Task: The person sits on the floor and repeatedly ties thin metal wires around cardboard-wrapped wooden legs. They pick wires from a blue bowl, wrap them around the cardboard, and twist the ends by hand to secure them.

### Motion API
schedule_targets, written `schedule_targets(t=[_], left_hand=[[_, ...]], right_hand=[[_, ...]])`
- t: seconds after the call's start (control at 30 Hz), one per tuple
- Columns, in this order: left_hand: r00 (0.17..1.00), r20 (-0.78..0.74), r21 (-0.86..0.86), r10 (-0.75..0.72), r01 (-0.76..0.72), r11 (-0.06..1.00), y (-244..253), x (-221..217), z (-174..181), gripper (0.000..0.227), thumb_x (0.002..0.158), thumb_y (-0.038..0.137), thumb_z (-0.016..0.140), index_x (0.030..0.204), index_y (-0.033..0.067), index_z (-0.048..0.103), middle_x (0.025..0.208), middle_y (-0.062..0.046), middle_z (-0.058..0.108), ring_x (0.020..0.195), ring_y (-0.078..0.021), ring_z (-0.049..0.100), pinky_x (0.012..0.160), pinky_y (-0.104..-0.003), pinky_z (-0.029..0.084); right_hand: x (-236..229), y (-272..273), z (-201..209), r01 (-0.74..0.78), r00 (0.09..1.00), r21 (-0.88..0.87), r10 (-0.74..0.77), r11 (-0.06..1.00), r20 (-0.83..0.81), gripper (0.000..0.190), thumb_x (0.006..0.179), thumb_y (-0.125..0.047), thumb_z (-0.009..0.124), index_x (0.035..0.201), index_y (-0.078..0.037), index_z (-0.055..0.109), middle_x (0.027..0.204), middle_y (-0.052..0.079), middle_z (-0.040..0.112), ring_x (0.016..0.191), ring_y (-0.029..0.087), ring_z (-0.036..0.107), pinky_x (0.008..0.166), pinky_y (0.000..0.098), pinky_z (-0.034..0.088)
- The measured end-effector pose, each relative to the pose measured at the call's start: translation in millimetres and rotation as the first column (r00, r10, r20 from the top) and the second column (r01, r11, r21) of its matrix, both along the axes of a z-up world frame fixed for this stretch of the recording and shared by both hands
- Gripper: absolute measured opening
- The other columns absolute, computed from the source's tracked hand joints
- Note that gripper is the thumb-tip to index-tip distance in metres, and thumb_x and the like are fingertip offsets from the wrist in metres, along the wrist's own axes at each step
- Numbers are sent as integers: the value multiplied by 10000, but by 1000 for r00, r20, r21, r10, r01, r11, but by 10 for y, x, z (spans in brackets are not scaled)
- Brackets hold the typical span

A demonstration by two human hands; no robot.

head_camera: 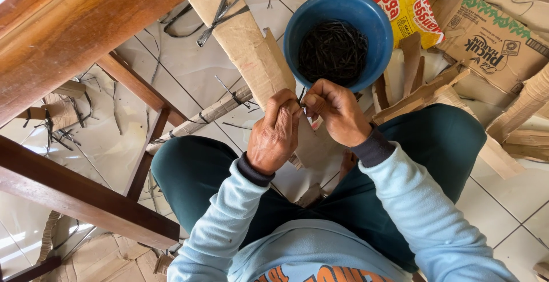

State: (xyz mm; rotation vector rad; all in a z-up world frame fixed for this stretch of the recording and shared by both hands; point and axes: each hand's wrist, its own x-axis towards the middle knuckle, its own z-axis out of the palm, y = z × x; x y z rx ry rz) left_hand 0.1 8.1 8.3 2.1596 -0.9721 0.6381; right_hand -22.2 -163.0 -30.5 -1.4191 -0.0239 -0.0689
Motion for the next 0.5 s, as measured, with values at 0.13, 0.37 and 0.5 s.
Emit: schedule_targets(t=[0.13,0.37,0.5], left_hand=[[999,3,-8,-41,41,999,12,10,-53,87,1039,85,534,996,53,603,1118,-119,608,559,-363,672,476,-401,572],[997,-27,-9,-79,79,997,20,-16,-21,101,1045,63,520,981,19,585,1139,-160,598,564,-393,668,477,-429,568],[998,-8,-24,-56,56,998,22,-21,-12,95,1040,62,544,974,13,590,1135,-165,600,582,-393,678,500,-420,579]], right_hand=[[-16,50,-5,35,999,-72,-34,997,10,251,1037,-209,648,941,22,659,728,111,653,754,148,669,617,272,576],[-61,134,-13,150,984,-99,-138,984,113,219,1046,-173,637,930,12,657,680,95,630,673,146,663,558,276,563],[-62,153,51,280,943,-222,-224,934,248,197,1043,-157,650,937,8,658,637,100,630,569,158,647,488,279,532]])
